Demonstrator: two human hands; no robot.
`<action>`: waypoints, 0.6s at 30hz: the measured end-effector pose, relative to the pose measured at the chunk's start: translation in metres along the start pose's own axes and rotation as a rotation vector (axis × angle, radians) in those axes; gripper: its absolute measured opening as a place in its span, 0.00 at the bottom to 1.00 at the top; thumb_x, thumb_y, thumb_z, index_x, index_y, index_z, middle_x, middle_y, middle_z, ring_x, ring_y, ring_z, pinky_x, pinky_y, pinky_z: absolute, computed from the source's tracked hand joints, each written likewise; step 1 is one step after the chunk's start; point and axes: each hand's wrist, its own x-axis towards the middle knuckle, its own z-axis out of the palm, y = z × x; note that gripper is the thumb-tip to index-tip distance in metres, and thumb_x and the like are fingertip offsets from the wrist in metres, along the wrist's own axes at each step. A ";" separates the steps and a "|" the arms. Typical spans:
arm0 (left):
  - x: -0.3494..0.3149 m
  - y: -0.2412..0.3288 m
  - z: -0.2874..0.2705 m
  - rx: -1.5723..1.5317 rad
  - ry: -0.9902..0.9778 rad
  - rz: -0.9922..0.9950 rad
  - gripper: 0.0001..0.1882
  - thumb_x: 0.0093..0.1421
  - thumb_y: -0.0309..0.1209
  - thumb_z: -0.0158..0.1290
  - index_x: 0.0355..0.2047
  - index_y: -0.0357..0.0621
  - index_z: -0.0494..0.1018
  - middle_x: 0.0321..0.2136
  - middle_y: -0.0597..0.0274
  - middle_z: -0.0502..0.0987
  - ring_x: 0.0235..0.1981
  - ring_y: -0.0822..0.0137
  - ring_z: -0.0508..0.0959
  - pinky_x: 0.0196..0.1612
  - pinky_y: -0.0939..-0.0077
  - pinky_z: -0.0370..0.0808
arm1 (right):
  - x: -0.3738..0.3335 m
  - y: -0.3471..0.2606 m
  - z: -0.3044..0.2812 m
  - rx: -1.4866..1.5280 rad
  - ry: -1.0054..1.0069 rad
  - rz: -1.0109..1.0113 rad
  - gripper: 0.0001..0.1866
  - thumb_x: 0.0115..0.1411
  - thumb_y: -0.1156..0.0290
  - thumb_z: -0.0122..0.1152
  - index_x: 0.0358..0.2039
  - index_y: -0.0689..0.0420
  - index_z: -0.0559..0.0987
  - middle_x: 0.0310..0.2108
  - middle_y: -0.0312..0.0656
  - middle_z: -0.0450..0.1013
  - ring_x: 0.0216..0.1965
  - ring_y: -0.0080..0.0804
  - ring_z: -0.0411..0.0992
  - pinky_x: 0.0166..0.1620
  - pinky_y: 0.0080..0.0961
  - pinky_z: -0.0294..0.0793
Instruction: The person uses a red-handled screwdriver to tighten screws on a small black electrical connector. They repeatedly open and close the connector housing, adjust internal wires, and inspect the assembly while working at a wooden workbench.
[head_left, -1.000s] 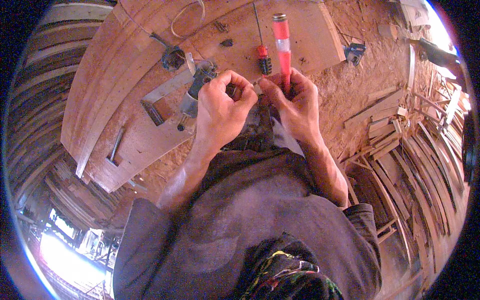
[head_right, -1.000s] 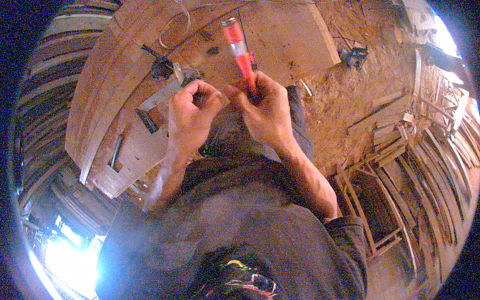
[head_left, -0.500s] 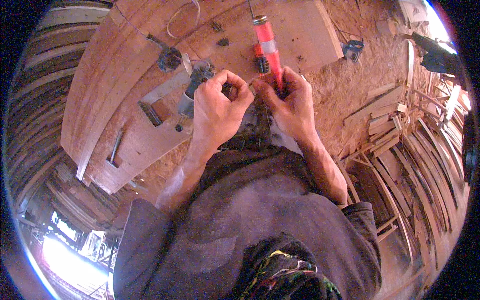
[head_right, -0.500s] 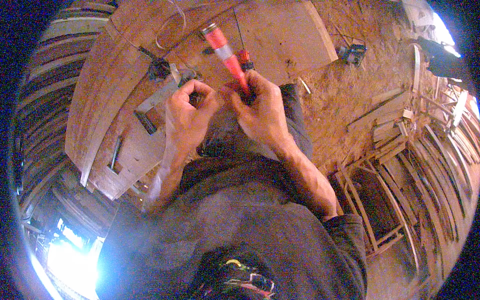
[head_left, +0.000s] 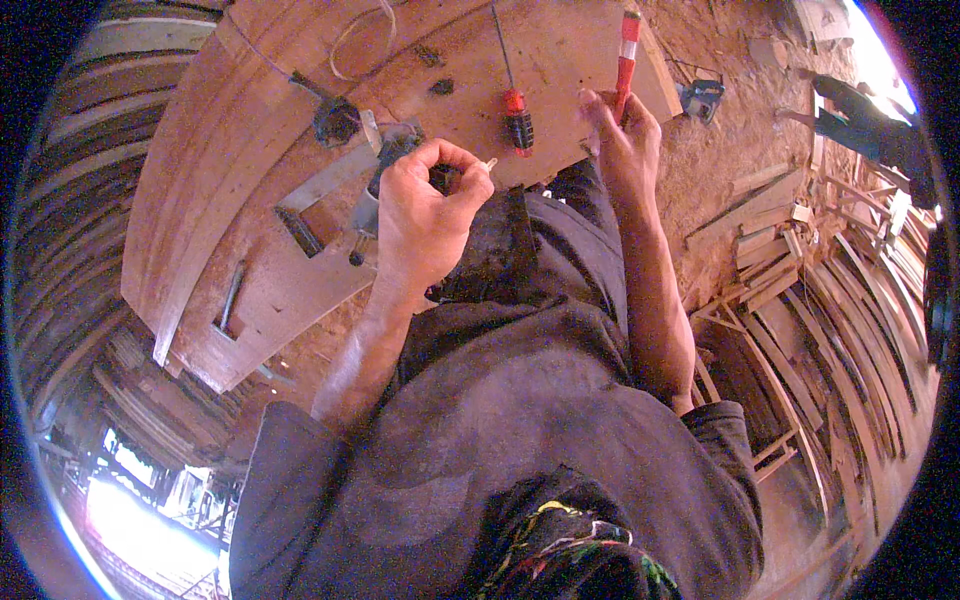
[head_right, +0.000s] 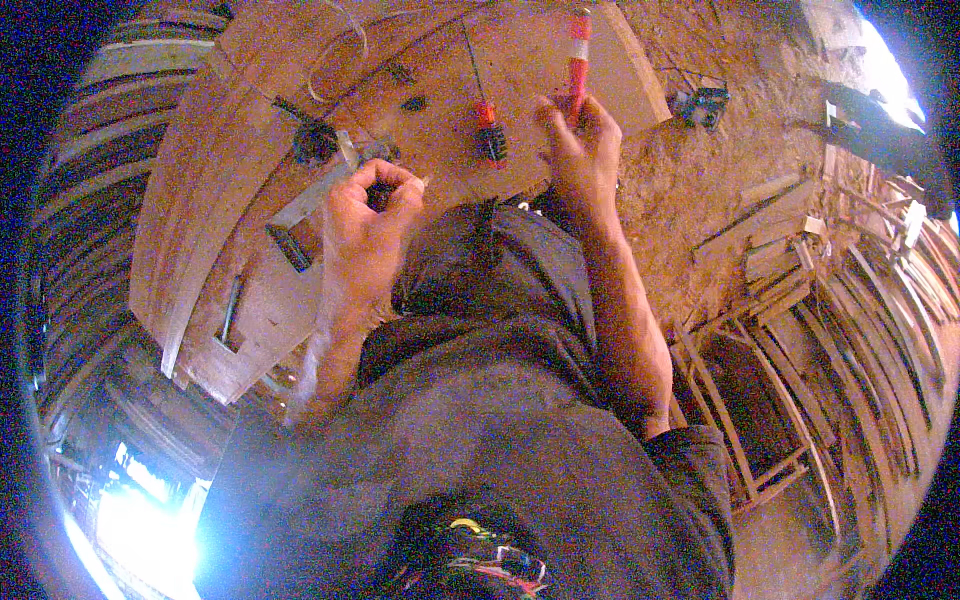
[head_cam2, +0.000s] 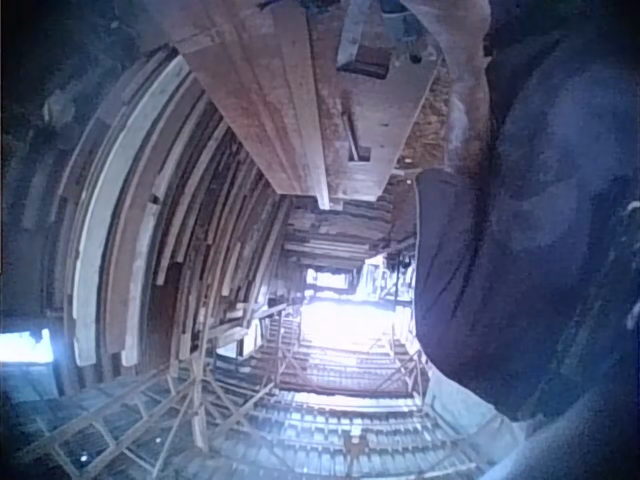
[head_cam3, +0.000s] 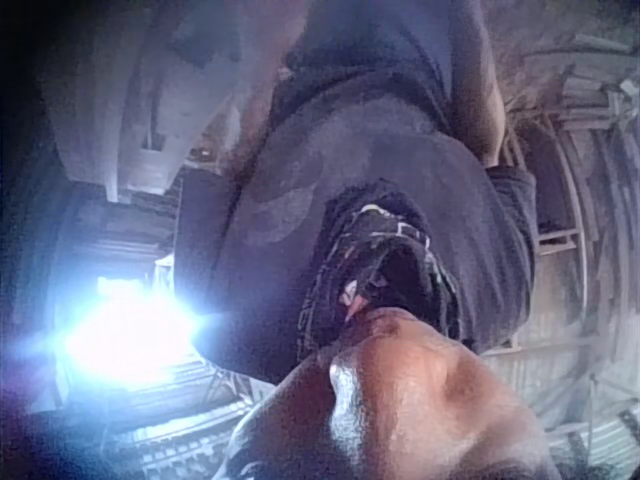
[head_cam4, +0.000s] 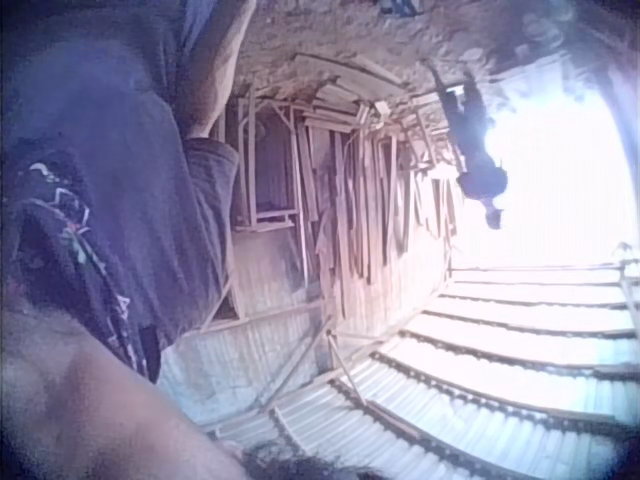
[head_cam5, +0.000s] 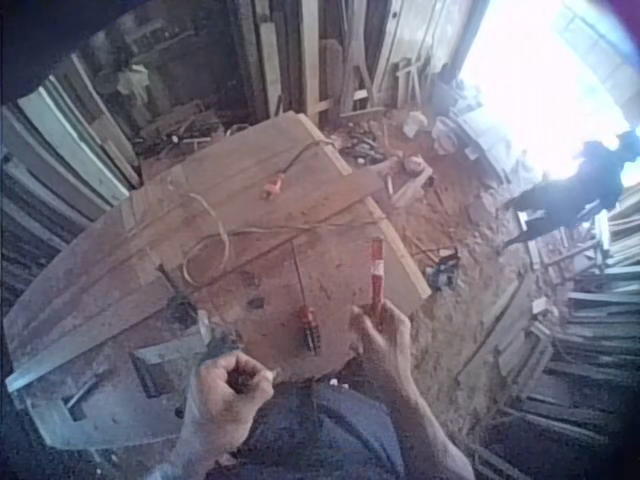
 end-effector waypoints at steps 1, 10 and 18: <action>0.000 0.000 0.000 -0.023 0.001 -0.017 0.08 0.53 0.29 0.60 0.24 0.37 0.75 0.16 0.70 0.72 0.19 0.81 0.68 0.23 0.79 0.65 | 0.018 0.021 -0.005 0.051 -0.007 0.065 0.11 0.60 0.64 0.65 0.34 0.59 0.78 0.22 0.30 0.71 0.20 0.16 0.65 0.23 0.18 0.63; -0.004 0.008 0.006 0.154 0.172 0.409 0.04 0.52 0.23 0.59 0.29 0.39 0.75 0.16 0.65 0.71 0.18 0.74 0.70 0.23 0.76 0.69 | 0.090 0.153 0.016 -0.172 0.059 0.054 0.15 0.56 0.58 0.68 0.33 0.58 0.83 0.19 0.31 0.72 0.19 0.20 0.66 0.23 0.27 0.64; 0.013 0.024 -0.008 0.319 0.122 1.535 0.12 0.48 0.21 0.63 0.33 0.34 0.75 0.19 0.67 0.68 0.17 0.72 0.70 0.18 0.79 0.66 | 0.067 0.106 0.024 -0.100 0.066 -0.016 0.16 0.56 0.61 0.67 0.35 0.62 0.80 0.22 0.31 0.71 0.25 0.20 0.67 0.30 0.23 0.67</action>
